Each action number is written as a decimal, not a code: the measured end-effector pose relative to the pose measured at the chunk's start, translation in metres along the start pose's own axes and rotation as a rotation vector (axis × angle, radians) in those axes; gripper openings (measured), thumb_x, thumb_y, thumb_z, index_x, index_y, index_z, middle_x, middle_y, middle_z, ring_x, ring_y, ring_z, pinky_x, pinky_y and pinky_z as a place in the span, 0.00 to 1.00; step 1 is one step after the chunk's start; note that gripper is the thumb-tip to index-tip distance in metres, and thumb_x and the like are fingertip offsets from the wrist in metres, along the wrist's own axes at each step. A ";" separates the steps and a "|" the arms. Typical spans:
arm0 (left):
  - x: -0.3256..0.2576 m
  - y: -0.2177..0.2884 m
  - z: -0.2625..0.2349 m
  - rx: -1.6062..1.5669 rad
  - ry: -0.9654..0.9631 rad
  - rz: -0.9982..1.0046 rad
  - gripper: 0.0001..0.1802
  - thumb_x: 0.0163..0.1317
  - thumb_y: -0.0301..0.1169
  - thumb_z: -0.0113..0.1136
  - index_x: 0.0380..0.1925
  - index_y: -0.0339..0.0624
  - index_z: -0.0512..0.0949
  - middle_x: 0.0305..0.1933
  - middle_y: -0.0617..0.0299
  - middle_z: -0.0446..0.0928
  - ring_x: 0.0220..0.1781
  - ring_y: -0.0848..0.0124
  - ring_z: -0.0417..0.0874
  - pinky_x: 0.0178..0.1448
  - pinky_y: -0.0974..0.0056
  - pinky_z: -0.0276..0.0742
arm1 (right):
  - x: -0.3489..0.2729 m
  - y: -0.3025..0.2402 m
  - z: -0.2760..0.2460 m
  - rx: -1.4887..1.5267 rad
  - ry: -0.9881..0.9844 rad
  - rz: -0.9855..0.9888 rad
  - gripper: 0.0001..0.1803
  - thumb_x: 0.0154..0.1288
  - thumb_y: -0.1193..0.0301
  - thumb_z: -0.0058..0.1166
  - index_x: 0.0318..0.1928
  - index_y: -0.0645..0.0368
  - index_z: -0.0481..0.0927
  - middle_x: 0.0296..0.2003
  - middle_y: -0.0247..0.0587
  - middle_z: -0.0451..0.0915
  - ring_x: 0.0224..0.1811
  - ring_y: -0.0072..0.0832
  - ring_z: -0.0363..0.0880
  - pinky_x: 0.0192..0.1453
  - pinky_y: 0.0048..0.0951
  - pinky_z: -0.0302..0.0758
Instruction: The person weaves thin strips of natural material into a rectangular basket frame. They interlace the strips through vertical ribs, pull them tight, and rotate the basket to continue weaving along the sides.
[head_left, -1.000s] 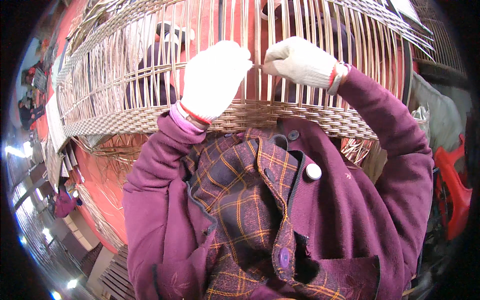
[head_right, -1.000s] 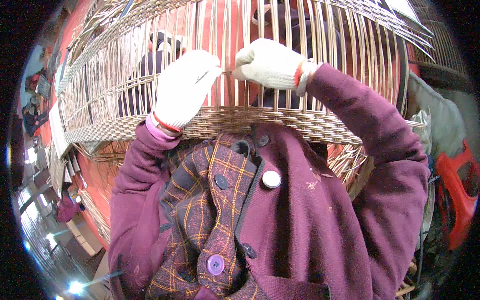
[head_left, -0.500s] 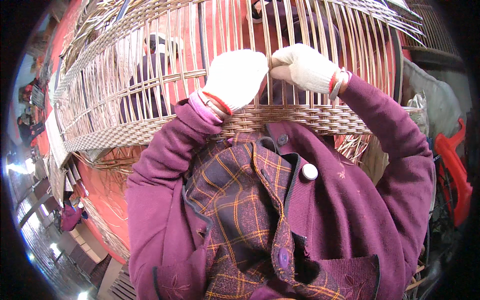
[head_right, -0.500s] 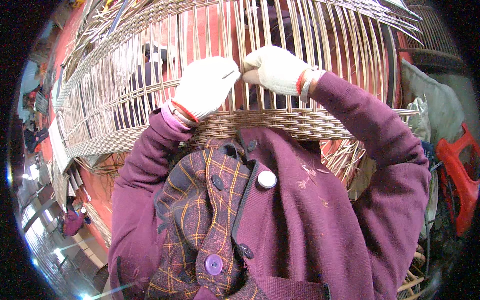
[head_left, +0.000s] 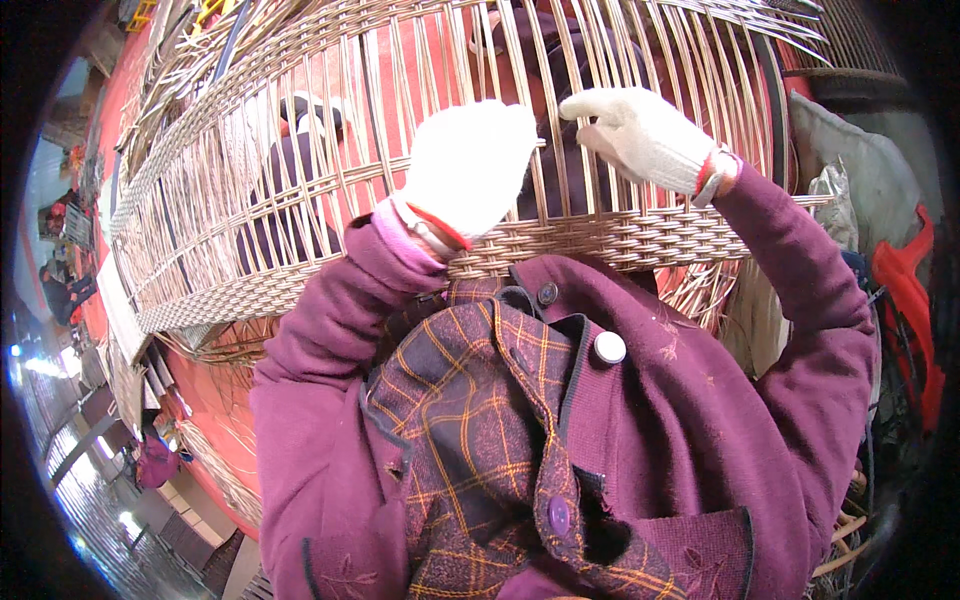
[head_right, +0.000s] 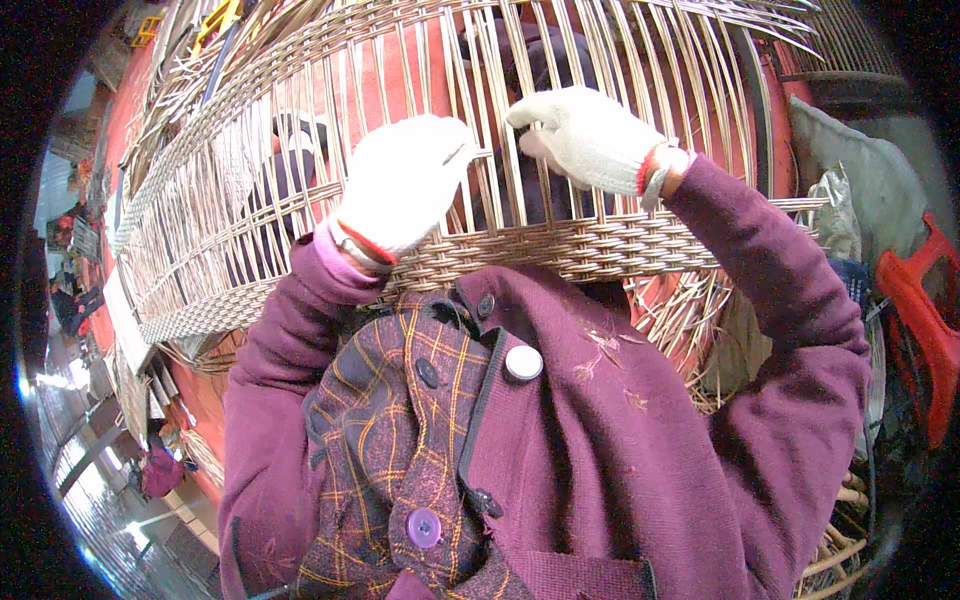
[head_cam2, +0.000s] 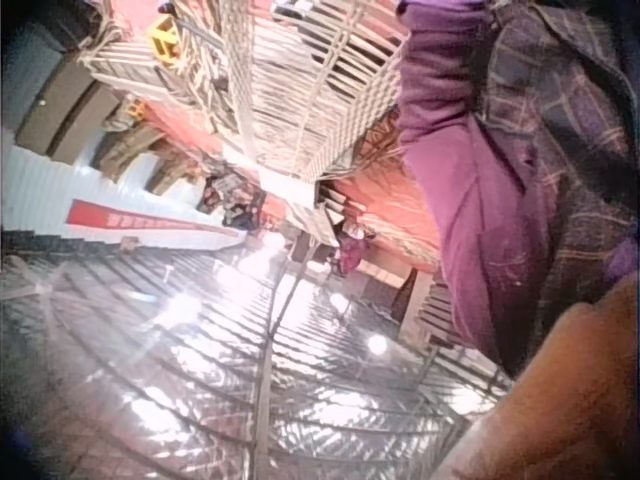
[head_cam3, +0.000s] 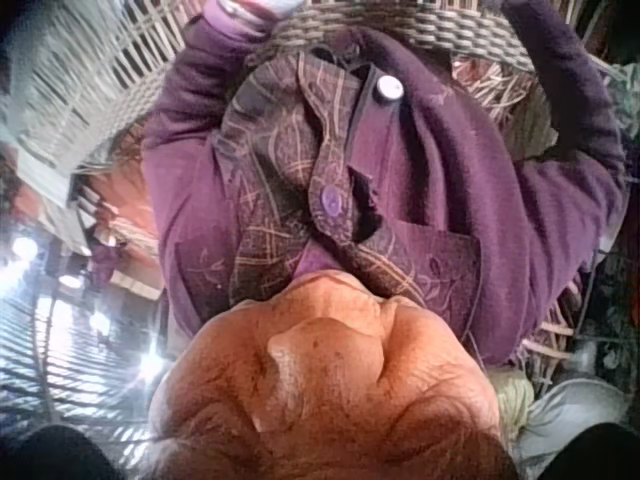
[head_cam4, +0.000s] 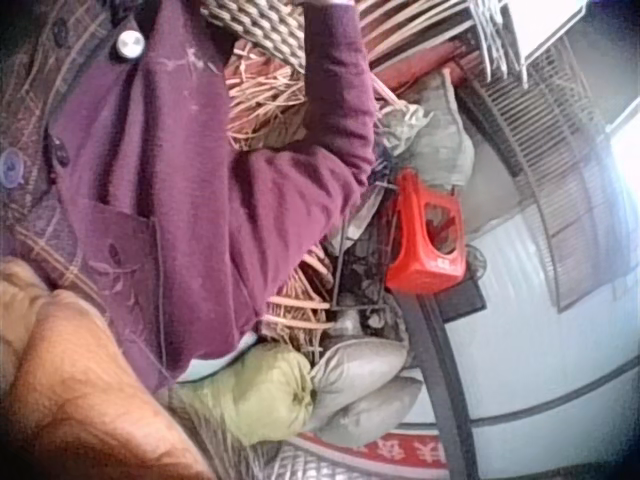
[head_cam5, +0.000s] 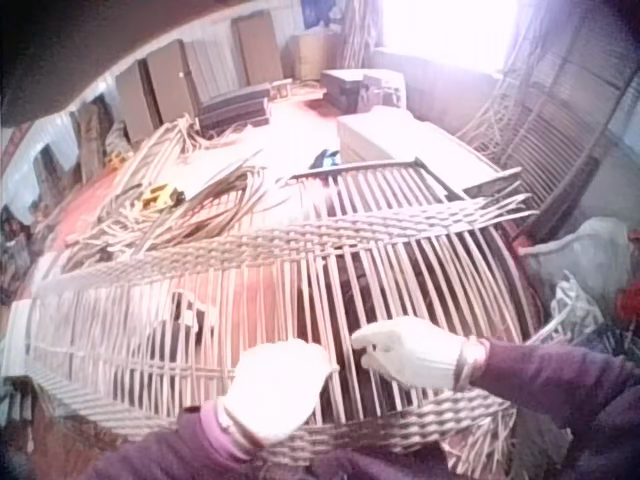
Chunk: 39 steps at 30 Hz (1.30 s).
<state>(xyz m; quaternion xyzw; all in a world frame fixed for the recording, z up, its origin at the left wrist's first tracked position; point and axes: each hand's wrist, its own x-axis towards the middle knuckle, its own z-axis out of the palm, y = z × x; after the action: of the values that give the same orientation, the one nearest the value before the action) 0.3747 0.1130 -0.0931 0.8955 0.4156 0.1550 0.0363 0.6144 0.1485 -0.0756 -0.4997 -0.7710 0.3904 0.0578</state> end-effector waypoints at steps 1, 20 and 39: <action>0.002 0.004 0.008 -0.010 -0.007 -0.038 0.10 0.72 0.34 0.62 0.44 0.41 0.86 0.42 0.54 0.87 0.45 0.54 0.89 0.52 0.53 0.85 | 0.003 0.006 0.003 0.070 -0.063 -0.062 0.16 0.77 0.67 0.58 0.57 0.60 0.86 0.25 0.42 0.83 0.22 0.29 0.82 0.31 0.36 0.80; 0.043 0.030 0.030 -0.036 -0.083 0.044 0.11 0.74 0.37 0.62 0.40 0.43 0.88 0.38 0.53 0.88 0.41 0.52 0.90 0.48 0.51 0.86 | -0.033 0.039 -0.025 0.251 -0.011 0.184 0.17 0.78 0.66 0.54 0.59 0.58 0.87 0.25 0.34 0.79 0.21 0.21 0.78 0.28 0.30 0.77; 0.094 0.046 0.045 -0.097 -0.113 0.103 0.14 0.75 0.40 0.60 0.39 0.42 0.87 0.36 0.48 0.87 0.39 0.46 0.89 0.45 0.47 0.84 | -0.058 0.066 -0.058 0.286 0.080 0.181 0.23 0.78 0.68 0.54 0.69 0.61 0.82 0.26 0.35 0.79 0.21 0.21 0.78 0.26 0.29 0.76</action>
<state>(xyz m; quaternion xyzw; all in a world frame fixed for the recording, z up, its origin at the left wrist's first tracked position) 0.4788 0.1567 -0.1034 0.9203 0.3581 0.1256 0.0949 0.7191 0.1450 -0.0622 -0.5690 -0.6565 0.4796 0.1234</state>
